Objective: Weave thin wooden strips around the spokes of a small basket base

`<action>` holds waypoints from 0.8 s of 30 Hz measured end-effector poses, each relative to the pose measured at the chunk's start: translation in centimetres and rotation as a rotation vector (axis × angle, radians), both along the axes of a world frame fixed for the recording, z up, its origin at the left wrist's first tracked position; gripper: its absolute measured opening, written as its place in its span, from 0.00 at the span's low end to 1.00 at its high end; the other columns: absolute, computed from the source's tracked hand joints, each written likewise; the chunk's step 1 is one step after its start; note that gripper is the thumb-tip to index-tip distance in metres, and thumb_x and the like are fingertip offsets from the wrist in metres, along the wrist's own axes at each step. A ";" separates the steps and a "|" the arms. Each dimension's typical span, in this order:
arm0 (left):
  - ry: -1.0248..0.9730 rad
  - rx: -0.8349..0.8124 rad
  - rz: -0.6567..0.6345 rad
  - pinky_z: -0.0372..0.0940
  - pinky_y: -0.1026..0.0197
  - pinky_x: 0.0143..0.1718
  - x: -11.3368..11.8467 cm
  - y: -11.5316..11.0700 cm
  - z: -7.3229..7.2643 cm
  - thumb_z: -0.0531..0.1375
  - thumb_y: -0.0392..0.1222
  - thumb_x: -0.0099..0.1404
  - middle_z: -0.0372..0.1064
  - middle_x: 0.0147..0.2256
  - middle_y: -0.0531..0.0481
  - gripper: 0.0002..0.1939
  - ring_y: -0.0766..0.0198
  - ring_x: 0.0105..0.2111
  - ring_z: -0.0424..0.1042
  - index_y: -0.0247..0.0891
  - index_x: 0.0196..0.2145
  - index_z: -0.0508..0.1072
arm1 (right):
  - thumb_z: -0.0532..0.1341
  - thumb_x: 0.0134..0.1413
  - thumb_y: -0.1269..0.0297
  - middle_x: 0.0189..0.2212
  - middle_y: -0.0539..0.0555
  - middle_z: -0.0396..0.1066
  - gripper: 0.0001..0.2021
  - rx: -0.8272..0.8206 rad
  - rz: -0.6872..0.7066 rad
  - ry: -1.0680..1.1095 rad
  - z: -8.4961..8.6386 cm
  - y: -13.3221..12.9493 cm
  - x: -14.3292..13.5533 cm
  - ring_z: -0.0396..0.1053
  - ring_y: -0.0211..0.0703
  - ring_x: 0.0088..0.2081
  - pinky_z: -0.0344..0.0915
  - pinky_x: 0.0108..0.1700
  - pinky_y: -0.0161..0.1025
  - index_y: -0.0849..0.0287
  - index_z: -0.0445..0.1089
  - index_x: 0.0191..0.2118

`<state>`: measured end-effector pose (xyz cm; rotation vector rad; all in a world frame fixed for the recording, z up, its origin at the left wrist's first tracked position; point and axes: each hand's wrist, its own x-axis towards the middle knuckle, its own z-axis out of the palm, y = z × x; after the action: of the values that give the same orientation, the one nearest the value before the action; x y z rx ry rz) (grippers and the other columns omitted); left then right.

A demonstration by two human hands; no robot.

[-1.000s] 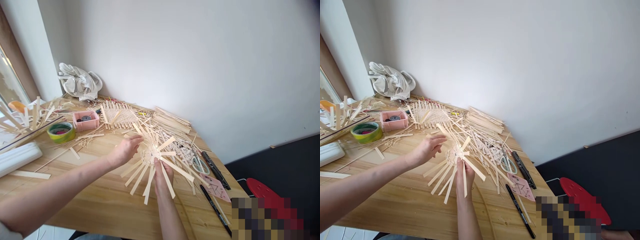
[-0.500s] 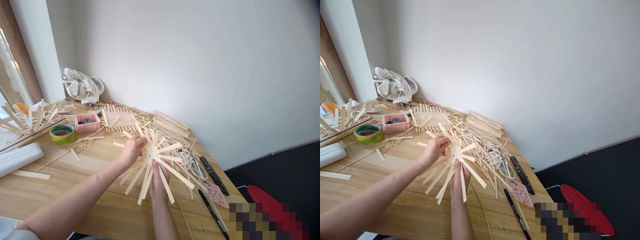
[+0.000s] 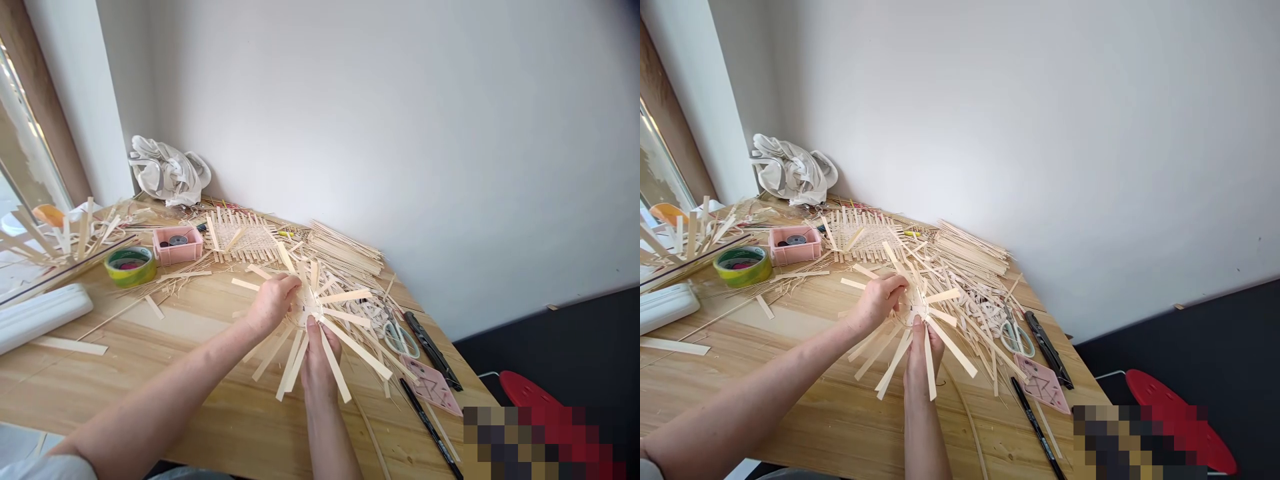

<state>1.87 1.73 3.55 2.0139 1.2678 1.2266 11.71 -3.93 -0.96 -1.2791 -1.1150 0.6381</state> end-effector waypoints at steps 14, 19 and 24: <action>-0.173 -0.281 -0.017 0.58 0.70 0.15 1.1 0.6 0.8 0.49 0.24 0.50 0.66 0.26 0.50 0.13 0.73 0.16 0.63 0.32 0.28 0.70 | 0.51 0.51 0.57 0.18 0.48 0.57 0.14 0.071 -0.126 -0.284 0.8 -0.4 1.8 0.53 0.35 0.22 0.52 0.27 0.34 0.60 0.60 0.21; -0.460 -0.257 -0.097 0.57 0.72 0.15 1.7 0.5 0.3 0.50 0.28 0.52 0.61 0.18 0.55 0.08 0.72 0.18 0.63 0.33 0.23 0.67 | 0.50 0.53 0.61 0.19 0.49 0.59 0.12 0.169 -0.183 -0.457 1.0 -0.2 1.5 0.54 0.34 0.22 0.52 0.26 0.33 0.61 0.61 0.25; -0.414 -0.228 -0.033 0.61 0.71 0.18 2.1 -0.5 0.3 0.49 0.26 0.50 0.67 0.26 0.51 0.12 0.73 0.19 0.64 0.33 0.27 0.70 | 0.51 0.54 0.60 0.19 0.49 0.60 0.12 0.173 -0.219 -0.480 0.8 -0.2 1.7 0.56 0.35 0.23 0.53 0.28 0.34 0.61 0.62 0.25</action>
<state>3.93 1.22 3.88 1.5161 1.1069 1.3303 13.45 -4.09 -0.20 -1.4158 -1.3587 0.0634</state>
